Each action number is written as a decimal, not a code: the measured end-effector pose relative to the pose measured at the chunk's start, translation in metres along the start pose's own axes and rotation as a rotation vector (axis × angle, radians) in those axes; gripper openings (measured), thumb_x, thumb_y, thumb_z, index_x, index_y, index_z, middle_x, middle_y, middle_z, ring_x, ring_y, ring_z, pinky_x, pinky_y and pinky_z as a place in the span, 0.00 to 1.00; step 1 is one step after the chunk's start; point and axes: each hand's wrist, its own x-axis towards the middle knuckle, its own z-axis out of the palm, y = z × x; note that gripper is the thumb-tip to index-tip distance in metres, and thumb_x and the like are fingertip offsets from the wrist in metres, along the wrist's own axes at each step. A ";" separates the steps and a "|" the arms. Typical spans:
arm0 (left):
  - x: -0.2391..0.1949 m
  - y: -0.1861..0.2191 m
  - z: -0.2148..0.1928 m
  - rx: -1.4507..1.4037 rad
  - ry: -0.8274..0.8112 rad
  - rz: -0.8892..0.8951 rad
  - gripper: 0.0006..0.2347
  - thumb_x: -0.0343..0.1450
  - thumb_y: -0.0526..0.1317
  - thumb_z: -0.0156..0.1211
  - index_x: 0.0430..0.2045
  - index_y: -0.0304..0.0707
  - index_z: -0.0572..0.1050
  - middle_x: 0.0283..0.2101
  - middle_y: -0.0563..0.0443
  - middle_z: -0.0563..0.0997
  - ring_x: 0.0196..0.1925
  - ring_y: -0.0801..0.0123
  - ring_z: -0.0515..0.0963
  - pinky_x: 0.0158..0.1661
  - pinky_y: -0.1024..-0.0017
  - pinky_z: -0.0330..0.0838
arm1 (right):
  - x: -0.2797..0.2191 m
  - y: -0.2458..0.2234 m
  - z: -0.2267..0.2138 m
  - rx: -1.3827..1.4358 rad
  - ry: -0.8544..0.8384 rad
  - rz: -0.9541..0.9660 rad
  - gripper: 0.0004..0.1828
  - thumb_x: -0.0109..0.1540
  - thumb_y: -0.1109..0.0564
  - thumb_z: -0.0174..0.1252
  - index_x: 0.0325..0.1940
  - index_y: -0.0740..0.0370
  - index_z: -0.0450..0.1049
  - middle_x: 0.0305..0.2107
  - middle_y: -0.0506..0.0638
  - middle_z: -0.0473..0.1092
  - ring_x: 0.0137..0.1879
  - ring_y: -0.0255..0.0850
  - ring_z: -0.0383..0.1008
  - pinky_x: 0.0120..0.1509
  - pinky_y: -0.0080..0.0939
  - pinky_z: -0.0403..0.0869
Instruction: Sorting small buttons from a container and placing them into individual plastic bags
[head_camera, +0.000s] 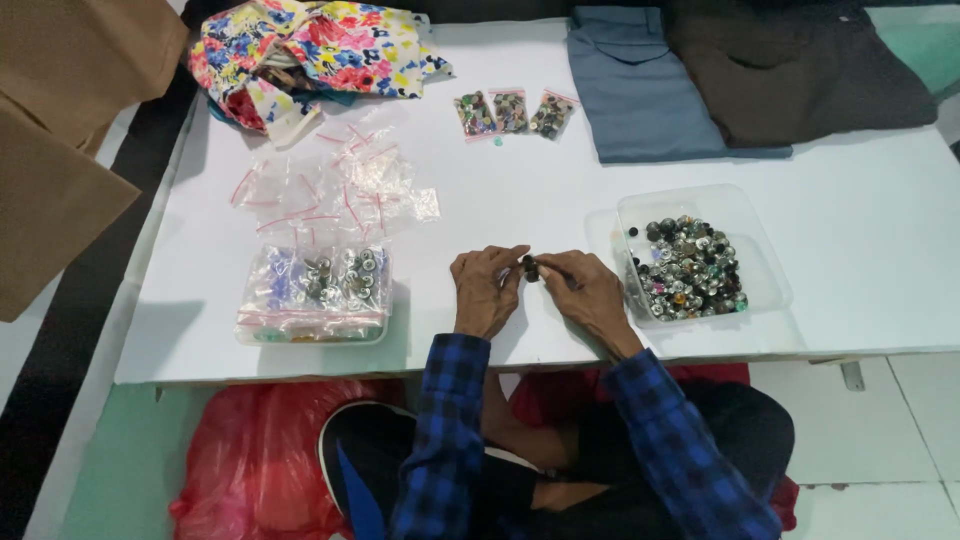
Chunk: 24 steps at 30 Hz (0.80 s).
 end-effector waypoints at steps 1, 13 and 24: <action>0.001 0.001 -0.001 -0.001 0.005 0.002 0.11 0.69 0.36 0.65 0.44 0.56 0.83 0.32 0.59 0.82 0.45 0.67 0.78 0.62 0.60 0.50 | 0.001 0.001 0.000 -0.002 0.000 -0.005 0.11 0.64 0.46 0.60 0.50 0.43 0.81 0.40 0.46 0.78 0.48 0.49 0.77 0.52 0.51 0.75; -0.004 0.004 -0.003 0.005 0.028 -0.030 0.07 0.70 0.39 0.66 0.39 0.54 0.82 0.30 0.59 0.80 0.43 0.67 0.78 0.62 0.60 0.52 | -0.001 -0.004 0.003 -0.068 0.000 -0.021 0.14 0.63 0.45 0.63 0.52 0.43 0.81 0.38 0.46 0.77 0.47 0.47 0.76 0.51 0.49 0.75; -0.005 0.013 -0.006 -0.028 0.069 -0.041 0.06 0.71 0.42 0.67 0.39 0.50 0.83 0.29 0.57 0.81 0.43 0.68 0.78 0.61 0.63 0.52 | 0.001 0.006 0.005 -0.072 -0.008 -0.009 0.16 0.62 0.43 0.62 0.54 0.40 0.80 0.37 0.44 0.76 0.48 0.46 0.76 0.52 0.50 0.75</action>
